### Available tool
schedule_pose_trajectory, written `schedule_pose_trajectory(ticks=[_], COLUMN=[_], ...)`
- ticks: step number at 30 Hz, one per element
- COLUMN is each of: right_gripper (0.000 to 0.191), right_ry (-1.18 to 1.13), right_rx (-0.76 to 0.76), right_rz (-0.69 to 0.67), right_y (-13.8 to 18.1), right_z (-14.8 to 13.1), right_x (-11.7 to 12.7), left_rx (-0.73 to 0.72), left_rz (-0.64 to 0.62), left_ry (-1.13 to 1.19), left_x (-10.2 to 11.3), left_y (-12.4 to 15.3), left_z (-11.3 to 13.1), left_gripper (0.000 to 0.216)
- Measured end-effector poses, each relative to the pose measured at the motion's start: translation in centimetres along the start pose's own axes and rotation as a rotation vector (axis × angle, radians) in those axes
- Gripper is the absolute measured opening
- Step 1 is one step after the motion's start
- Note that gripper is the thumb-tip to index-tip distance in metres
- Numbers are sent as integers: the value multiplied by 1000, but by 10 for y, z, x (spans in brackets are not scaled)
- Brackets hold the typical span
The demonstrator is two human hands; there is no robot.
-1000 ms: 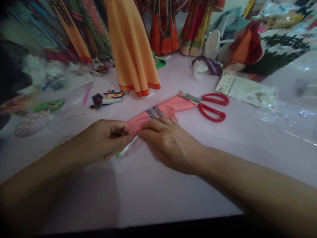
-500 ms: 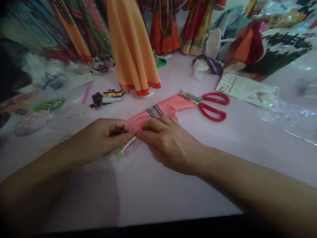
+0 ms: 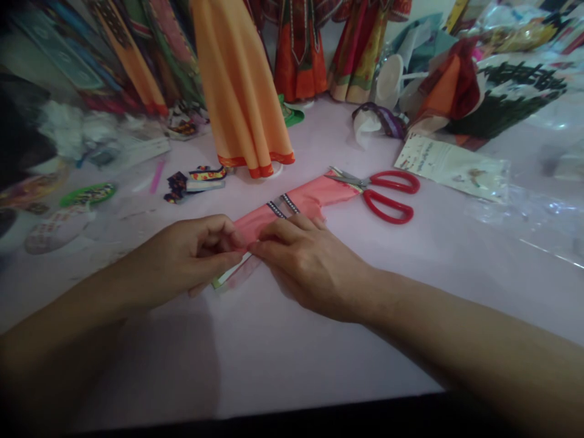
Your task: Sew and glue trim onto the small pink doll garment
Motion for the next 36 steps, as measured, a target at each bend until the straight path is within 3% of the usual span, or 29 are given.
schedule_pose_trajectory(ticks=[7,25,36], right_gripper=[34,32,43], right_ry=[-11,-42,-42], right_rx=[6,71,123], right_rz=[-7,67,-23], right_y=[0,0,0], right_z=[0,-2,-4], right_x=[0,5,1], left_rx=[29,27,-18], left_rz=[-15,-18,3], left_ry=[11,-33,-57], left_x=[0,1,1], left_y=[1,2,2], left_z=[0,0,0], left_gripper=[18,3,9])
Point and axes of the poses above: each hand's wrist, its own y-axis away from the middle knuckle, its own x-axis out of the back of the hand, z = x × y, the point moved 3 cm from there along -y, towards the middle knuckle, and after that the axes turned 2 degrees about x, right-handed, at the moved point
